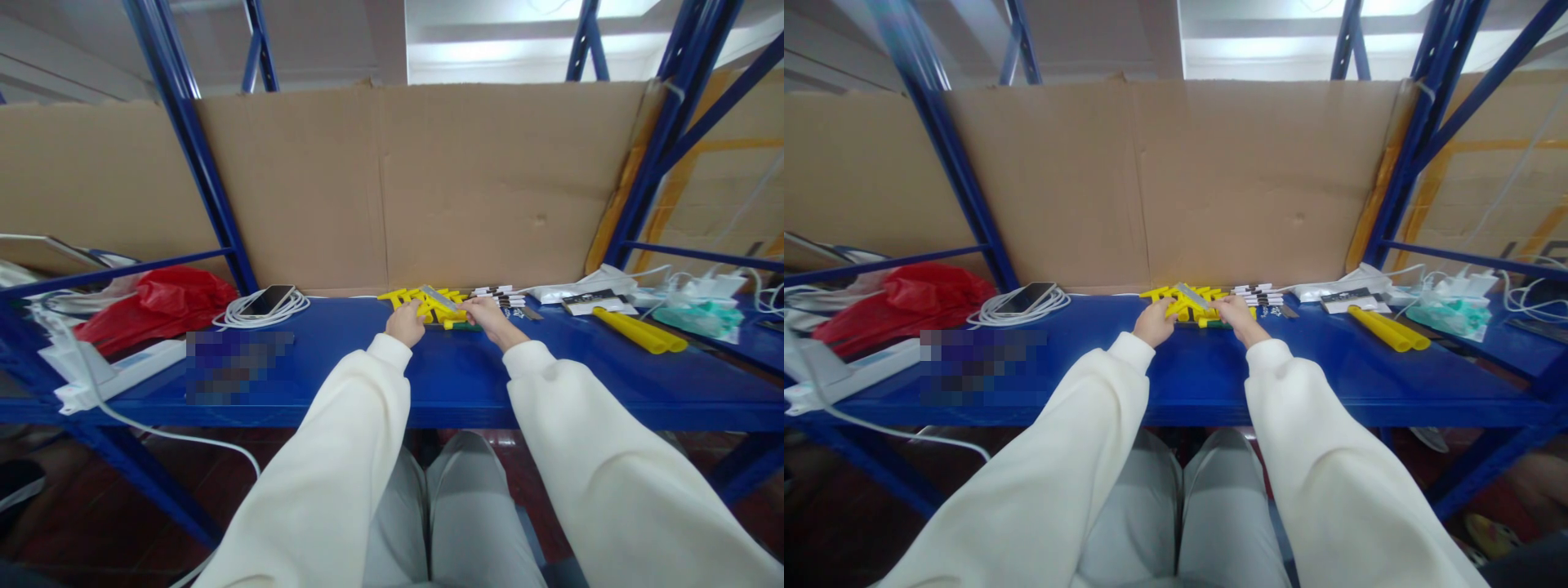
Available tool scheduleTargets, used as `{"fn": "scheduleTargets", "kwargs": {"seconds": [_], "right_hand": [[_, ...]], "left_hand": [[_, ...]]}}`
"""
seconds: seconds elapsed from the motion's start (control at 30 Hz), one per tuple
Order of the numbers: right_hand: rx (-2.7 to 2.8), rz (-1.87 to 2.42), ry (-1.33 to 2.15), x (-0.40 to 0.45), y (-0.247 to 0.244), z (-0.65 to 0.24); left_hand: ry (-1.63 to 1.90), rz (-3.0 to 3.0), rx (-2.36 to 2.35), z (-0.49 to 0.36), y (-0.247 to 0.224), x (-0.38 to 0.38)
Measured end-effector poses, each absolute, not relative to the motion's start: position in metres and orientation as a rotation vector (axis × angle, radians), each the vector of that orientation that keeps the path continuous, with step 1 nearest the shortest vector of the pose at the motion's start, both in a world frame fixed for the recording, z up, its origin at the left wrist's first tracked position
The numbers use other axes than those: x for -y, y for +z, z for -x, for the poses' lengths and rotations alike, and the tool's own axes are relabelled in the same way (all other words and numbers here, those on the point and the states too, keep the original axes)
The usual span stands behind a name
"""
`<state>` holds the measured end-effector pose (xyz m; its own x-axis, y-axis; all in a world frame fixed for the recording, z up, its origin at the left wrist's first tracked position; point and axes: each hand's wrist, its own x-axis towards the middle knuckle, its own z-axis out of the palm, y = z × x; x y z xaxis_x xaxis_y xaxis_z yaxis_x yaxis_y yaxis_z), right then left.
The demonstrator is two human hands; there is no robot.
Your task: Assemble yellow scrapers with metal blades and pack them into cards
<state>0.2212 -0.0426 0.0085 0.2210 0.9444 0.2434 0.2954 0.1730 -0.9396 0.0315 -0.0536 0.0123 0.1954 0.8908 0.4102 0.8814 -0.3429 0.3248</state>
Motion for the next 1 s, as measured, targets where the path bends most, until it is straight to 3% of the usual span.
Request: {"fn": "scheduleTargets", "kwargs": {"seconds": [1.0], "right_hand": [[1.065,1.281,0.918,0.054,0.012,-0.205]], "left_hand": [[0.841,-2.431,-1.792,-0.032,0.013,0.055]]}}
